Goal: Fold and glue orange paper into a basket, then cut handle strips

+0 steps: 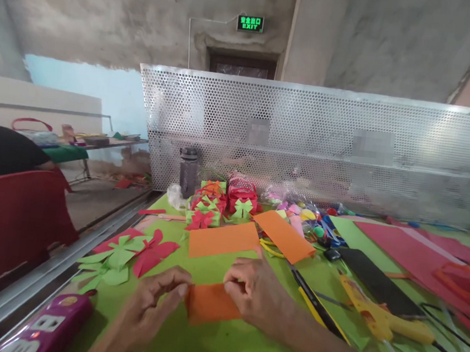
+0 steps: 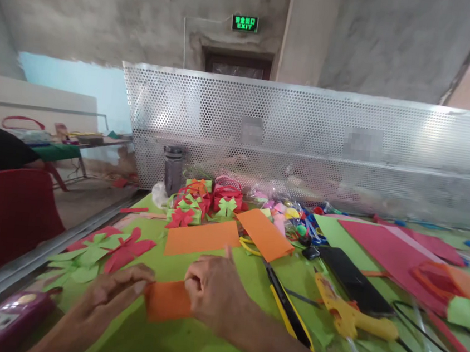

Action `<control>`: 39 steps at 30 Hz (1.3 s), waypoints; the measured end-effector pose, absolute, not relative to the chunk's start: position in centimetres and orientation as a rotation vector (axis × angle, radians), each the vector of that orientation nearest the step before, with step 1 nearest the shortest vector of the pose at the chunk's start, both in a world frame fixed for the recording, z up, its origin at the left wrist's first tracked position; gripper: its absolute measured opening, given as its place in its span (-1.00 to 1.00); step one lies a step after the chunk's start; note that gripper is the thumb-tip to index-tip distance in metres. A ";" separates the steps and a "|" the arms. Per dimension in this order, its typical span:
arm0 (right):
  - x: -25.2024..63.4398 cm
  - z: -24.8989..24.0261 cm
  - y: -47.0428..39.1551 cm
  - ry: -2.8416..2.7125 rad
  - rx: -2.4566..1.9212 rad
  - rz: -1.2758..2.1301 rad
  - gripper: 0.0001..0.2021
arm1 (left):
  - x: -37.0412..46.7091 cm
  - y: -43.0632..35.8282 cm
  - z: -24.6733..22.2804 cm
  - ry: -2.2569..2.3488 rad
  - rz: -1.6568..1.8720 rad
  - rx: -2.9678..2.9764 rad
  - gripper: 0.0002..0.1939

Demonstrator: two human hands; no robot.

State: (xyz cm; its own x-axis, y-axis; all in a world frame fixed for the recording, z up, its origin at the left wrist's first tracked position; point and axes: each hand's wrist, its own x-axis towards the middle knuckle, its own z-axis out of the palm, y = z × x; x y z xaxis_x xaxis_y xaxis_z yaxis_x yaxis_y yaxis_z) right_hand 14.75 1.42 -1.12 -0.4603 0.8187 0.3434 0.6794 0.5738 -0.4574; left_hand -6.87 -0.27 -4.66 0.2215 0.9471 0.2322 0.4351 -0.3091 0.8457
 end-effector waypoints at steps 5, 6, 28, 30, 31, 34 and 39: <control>14.3 -1.2 1.0 -2.294 -1.174 0.312 -0.76 | -6.7 0.0 -5.7 1.423 1.152 2.001 -0.66; 14.2 -1.4 0.8 -2.308 -1.154 0.293 -0.76 | -6.3 -0.1 -5.5 1.410 1.131 2.067 -0.72; 14.9 -0.6 0.6 -2.328 -1.104 0.196 -0.77 | -1.8 -0.1 -1.5 1.282 0.989 2.311 -0.80; 14.9 -0.6 0.8 -2.325 -1.136 0.194 -0.77 | -2.3 -0.1 -1.4 1.266 1.000 2.275 -0.80; 14.9 -0.6 0.9 -2.328 -1.157 0.179 -0.77 | -2.6 0.0 -1.2 1.266 1.004 2.259 -0.80; 15.0 -0.5 1.0 -2.350 -1.203 0.125 -0.77 | -3.3 0.3 -0.9 1.253 1.019 2.230 -0.79; 16.2 -2.0 1.9 -2.339 -1.102 0.106 -0.79 | -3.6 0.5 -1.4 1.276 1.027 2.254 -0.78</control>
State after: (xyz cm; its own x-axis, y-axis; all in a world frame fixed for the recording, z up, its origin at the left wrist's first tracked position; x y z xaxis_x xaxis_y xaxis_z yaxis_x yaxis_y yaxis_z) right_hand 16.16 1.86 -1.96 -0.5149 0.7338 0.4433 0.6909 0.6613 -0.2923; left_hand -3.62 0.46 -1.40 0.3307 0.8459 0.4185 0.5896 -0.5315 0.6082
